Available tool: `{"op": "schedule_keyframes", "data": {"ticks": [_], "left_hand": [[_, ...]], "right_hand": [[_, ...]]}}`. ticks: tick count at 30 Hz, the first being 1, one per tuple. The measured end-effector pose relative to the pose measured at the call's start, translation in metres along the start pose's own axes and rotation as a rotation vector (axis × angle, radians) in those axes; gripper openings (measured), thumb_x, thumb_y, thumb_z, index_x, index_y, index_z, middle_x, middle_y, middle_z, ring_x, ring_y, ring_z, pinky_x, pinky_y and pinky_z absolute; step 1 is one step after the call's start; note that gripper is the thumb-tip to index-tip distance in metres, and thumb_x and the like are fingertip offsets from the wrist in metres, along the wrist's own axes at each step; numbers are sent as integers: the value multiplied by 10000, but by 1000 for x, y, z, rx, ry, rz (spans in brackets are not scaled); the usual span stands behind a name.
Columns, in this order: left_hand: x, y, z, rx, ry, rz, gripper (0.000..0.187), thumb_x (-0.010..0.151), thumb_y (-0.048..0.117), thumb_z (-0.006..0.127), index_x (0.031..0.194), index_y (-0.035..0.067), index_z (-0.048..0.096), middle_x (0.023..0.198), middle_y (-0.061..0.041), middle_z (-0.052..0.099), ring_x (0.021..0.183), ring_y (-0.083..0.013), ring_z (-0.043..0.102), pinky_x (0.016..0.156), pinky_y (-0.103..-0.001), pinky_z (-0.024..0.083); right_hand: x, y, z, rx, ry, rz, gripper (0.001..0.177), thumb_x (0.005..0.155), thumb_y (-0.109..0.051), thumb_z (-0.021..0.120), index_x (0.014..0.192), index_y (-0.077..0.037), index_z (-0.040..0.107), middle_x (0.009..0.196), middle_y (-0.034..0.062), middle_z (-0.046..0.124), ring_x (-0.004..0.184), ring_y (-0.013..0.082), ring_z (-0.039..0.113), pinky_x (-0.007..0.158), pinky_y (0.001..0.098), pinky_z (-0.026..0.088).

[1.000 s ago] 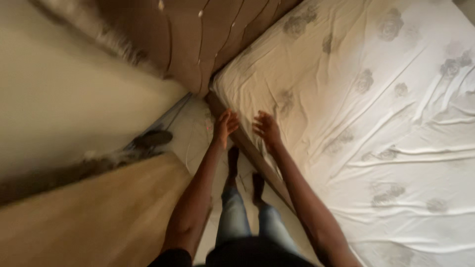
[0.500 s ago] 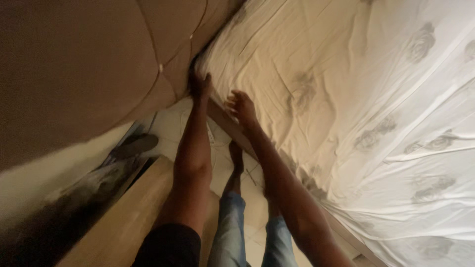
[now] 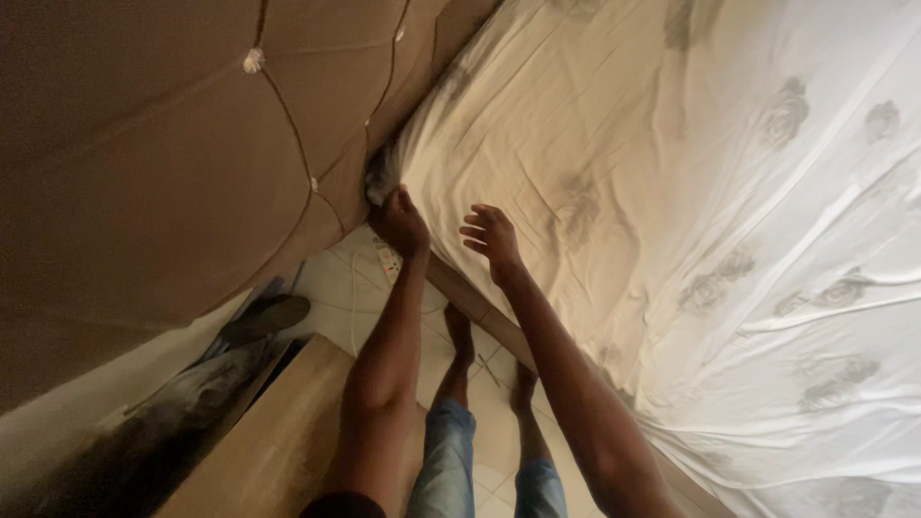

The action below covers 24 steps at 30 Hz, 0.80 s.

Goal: The person gathers a white bedsheet from a mattress, bundles it together, and then unfolds a colorful patterned sheet on the mattress.

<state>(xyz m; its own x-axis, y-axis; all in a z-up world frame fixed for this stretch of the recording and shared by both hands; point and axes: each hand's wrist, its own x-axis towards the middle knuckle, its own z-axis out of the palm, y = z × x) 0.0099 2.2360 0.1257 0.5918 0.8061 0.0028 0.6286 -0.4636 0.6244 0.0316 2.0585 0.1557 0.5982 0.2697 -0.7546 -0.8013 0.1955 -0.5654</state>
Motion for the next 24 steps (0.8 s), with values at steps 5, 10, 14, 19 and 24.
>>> {"op": "schedule_keyframes", "data": {"ticks": [5,10,14,19,24], "left_hand": [[-78,72,-10,-312,-155,208,205,994,165,617,1058,39,765,987,-149,765,899,-301,736,799,-401,560],[-156,139,-17,-362,-252,241,164,832,146,801,943,30,768,922,-136,766,848,-292,728,756,-405,554],[-183,163,-24,-407,-543,193,234,895,242,804,959,40,705,898,-96,750,809,-206,727,724,-357,573],[-228,176,-6,-455,-877,349,195,955,244,756,985,55,721,906,-80,741,796,-210,695,710,-353,558],[-275,159,35,-256,-1027,432,210,1011,230,731,1128,58,696,1089,-146,692,944,-267,695,818,-392,569]], "right_hand": [[6,-45,14,-601,140,-362,610,945,-478,701,1360,-55,558,1259,185,654,1050,299,674,845,424,554],[-11,-99,-42,-1086,287,-513,453,904,-304,717,1284,-68,645,850,203,752,773,347,735,685,466,566],[-38,-117,-134,-1055,463,-654,288,966,-235,677,1178,-42,702,808,211,734,717,361,723,669,463,555],[-76,-85,-263,-912,885,-717,214,988,-245,687,1055,-50,743,893,214,743,861,370,702,767,461,543],[-89,-61,-290,-689,907,-760,232,1022,-219,628,1125,-36,728,1010,182,741,908,313,689,802,419,526]]}}
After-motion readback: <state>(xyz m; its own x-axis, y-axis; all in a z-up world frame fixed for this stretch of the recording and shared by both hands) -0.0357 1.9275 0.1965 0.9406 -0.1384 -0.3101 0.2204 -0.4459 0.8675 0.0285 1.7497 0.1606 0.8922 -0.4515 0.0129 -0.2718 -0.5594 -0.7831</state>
